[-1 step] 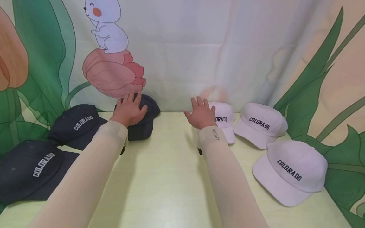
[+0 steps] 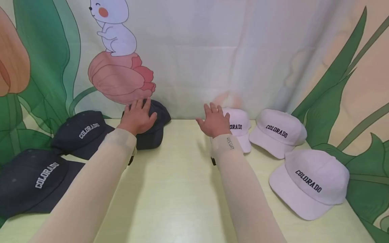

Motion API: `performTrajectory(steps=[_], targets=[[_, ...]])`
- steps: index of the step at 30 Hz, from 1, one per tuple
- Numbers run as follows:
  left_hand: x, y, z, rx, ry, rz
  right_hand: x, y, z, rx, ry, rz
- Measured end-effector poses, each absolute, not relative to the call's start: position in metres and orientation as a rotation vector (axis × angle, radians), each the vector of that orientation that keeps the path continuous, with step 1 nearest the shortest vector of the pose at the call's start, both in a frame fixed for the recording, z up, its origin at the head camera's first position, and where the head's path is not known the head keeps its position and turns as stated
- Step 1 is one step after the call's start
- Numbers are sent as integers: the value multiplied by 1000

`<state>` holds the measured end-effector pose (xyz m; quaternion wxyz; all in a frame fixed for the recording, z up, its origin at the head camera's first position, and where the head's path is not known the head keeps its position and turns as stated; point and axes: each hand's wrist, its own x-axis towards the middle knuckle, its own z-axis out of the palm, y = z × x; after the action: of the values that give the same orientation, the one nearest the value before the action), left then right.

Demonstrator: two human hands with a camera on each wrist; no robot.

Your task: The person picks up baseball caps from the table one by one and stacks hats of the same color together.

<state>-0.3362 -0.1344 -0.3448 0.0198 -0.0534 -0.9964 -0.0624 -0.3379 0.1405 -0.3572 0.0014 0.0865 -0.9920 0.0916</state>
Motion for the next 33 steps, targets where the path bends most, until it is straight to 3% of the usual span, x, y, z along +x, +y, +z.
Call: performTrajectory(steps=[33], targets=[[-327, -141, -353, -157, -3117, -223, -328, 137, -365, 332, -3107, 323]])
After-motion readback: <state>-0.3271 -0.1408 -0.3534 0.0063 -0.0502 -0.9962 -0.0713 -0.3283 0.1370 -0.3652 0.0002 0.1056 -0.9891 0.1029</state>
